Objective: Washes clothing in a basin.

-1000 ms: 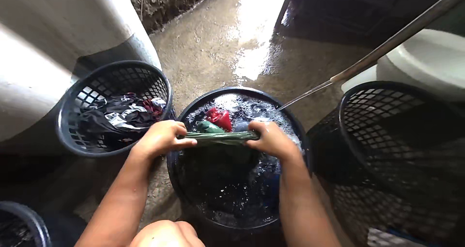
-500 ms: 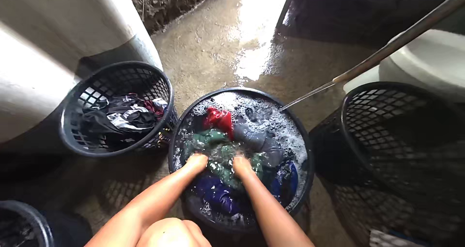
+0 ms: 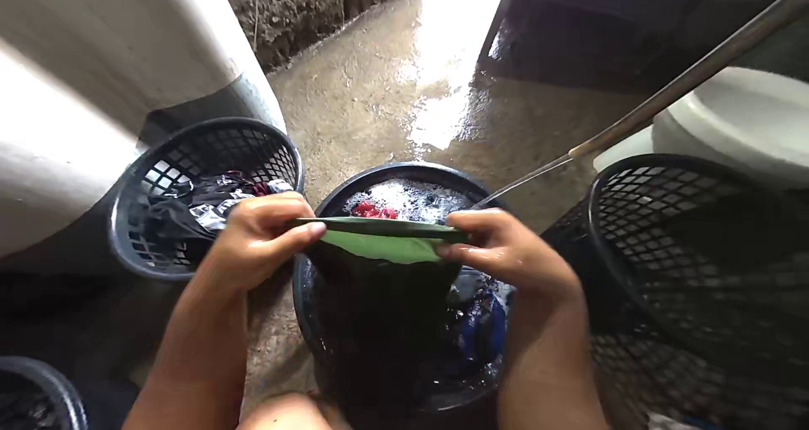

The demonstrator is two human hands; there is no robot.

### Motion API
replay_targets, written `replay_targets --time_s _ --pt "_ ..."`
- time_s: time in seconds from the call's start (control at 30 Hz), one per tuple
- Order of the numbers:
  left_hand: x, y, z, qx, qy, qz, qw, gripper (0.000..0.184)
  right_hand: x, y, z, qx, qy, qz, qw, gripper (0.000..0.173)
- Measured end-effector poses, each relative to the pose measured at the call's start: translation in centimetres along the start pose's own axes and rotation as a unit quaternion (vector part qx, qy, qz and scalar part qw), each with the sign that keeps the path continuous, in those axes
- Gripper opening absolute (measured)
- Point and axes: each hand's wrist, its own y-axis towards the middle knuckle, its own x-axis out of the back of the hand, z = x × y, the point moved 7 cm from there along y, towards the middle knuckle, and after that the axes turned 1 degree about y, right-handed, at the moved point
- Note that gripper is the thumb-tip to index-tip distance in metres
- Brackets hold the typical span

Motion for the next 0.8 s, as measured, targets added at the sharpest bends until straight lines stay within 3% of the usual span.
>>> replay_targets --time_s 0.1,0.17,0.27,0.33,0.4,0.47,0.53,0.67,0.8 --pt "2.0 0.4 -6.2 -0.114 0.018 -0.069 0.991 0.019 0.7 -0.7 6.9 0.15 -0.038 -0.083 0.984 0.011" --pt "2.2 0.5 -7.1 -0.129 0.072 -0.08 0.986 0.019 0.3 -0.9 7.6 0.149 -0.049 -0.123 0.98 0.01" --pt "0.5 0.6 -3.2 -0.056 0.204 -0.025 0.977 0.031 -0.5 -0.2 2.9 -0.03 -0.148 -0.108 0.983 0.01" --pt "-2.7 0.0 3.0 0.054 0.266 0.092 0.958 0.032 -2.1 0.4 -3.5 -0.218 -0.194 -0.004 0.956 0.017" --pt "-7.3 -1.7 9.8 0.197 0.254 0.243 0.915 0.032 -5.0 0.2 -10.6 -0.35 -0.215 0.127 0.903 0.029" --pt "-12.2 -4.6 15.0 0.286 0.231 0.375 0.851 0.039 -8.7 -1.1 -16.7 -0.413 -0.224 0.2 0.86 0.04" --pt "-16.3 -7.6 18.2 0.335 0.233 0.451 0.794 0.043 -11.7 -2.6 -20.9 -0.438 -0.232 0.211 0.842 0.043" --pt "-18.6 -10.6 21.8 0.385 0.274 0.477 0.741 0.04 -13.9 -4.2 -23.3 -0.486 -0.224 0.2 0.82 0.046" --pt "-17.7 -12.1 21.0 0.432 0.307 0.463 0.711 0.041 -15.4 -7.1 -24.9 -0.539 -0.139 0.129 0.821 0.059"
